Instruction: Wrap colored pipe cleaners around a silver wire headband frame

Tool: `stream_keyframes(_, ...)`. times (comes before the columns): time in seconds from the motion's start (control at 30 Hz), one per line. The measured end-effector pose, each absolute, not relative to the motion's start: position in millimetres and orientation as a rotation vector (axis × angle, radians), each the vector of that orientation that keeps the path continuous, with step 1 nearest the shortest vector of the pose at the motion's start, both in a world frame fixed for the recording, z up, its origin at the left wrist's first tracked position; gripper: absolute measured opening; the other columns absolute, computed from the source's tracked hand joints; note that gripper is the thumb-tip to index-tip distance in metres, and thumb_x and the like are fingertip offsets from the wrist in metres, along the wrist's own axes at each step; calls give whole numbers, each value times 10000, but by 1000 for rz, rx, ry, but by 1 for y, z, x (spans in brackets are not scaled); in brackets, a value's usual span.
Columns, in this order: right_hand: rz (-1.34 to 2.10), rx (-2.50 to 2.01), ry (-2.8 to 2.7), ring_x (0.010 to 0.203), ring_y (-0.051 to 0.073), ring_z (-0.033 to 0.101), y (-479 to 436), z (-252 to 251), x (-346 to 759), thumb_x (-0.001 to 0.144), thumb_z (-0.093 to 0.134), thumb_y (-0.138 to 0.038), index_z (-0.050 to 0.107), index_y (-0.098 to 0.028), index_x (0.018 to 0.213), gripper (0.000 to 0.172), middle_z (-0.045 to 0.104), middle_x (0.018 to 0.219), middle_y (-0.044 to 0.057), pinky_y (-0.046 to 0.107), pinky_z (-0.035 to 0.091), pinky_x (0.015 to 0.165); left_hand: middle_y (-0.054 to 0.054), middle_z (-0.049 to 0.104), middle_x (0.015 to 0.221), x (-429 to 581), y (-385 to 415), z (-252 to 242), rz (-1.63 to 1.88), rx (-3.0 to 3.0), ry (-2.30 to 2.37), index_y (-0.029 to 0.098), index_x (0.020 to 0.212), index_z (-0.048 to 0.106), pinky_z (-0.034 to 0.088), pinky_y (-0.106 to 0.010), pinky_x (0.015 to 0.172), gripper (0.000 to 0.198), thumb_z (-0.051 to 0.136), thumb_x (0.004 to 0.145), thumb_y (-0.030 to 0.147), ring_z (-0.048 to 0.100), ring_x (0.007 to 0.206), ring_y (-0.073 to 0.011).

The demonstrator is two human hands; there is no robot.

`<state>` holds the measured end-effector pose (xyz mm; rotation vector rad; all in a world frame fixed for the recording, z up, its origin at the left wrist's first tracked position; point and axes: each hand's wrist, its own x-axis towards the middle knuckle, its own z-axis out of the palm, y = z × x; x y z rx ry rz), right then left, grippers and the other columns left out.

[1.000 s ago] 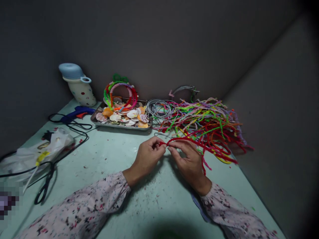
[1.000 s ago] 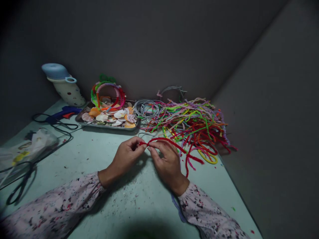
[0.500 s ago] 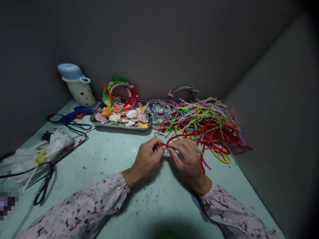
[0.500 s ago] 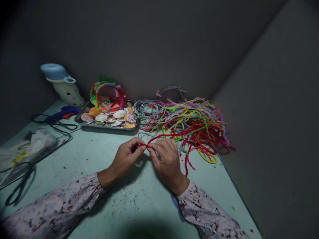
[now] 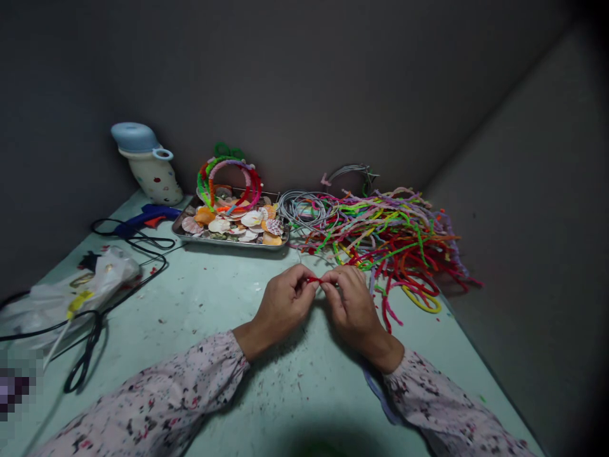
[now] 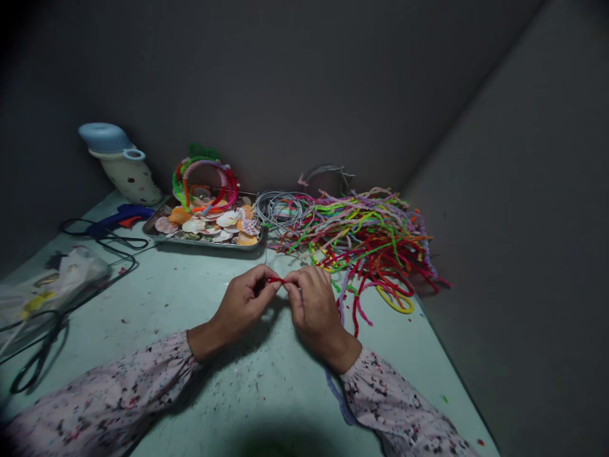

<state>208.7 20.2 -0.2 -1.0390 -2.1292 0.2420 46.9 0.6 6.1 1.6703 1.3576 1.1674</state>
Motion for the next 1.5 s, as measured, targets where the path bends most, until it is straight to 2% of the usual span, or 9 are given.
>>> stream_keyframes(0.13,341,-1040,-2116,881,216,518,21,1,210,946,439,-222,554,-203,918,120,578,891,61,378,404,807,12,561,715,47,0,6,1170,1714,1359,164,867,610,357,-226,577,124,519,867,249,477,632,-113)
stream_keyframes(0.33,402,-1043,-1997,921,206,557,26,1,211,917,544,-249,614,-221,955,84,639,928,46,369,419,851,5,598,749,43,7,6,1289,1515,1277,160,866,613,403,-235,631,149,533,882,285,515,678,-120)
stream_keyframes(0.5,486,-1051,-1912,901,194,576,26,-2,211,907,564,-244,635,-223,937,80,638,910,38,342,443,816,-45,667,925,42,12,4,1259,1379,1120,158,1030,653,436,-258,717,233,570,871,307,569,809,-146)
stream_keyframes(0.7,489,-1034,-1875,870,189,576,26,-6,211,893,589,-242,640,-219,913,60,631,878,32,338,441,791,-16,611,753,40,13,1,1217,1467,1179,140,837,666,396,-254,659,217,565,873,329,524,718,-138)
stream_keyframes(1.13,345,-1013,-1956,815,190,533,24,-6,212,896,571,-192,620,-209,887,53,599,818,26,355,409,750,-42,640,789,41,15,-1,1141,1421,1105,119,834,662,405,-276,712,251,538,880,333,545,756,-157)
stream_keyframes(1.37,288,-980,-1996,819,196,520,24,-8,212,901,561,-197,597,-202,889,39,585,825,36,372,410,756,8,530,677,41,14,-1,1124,1418,1180,136,758,608,344,-255,618,214,554,858,317,443,655,-123)
stream_keyframes(1.5,283,-971,-1984,817,194,522,24,-10,212,903,557,-191,594,-208,890,42,592,825,32,373,408,752,0,550,698,40,13,1,1114,1389,1121,132,788,629,343,-249,618,230,560,858,340,450,660,-121)
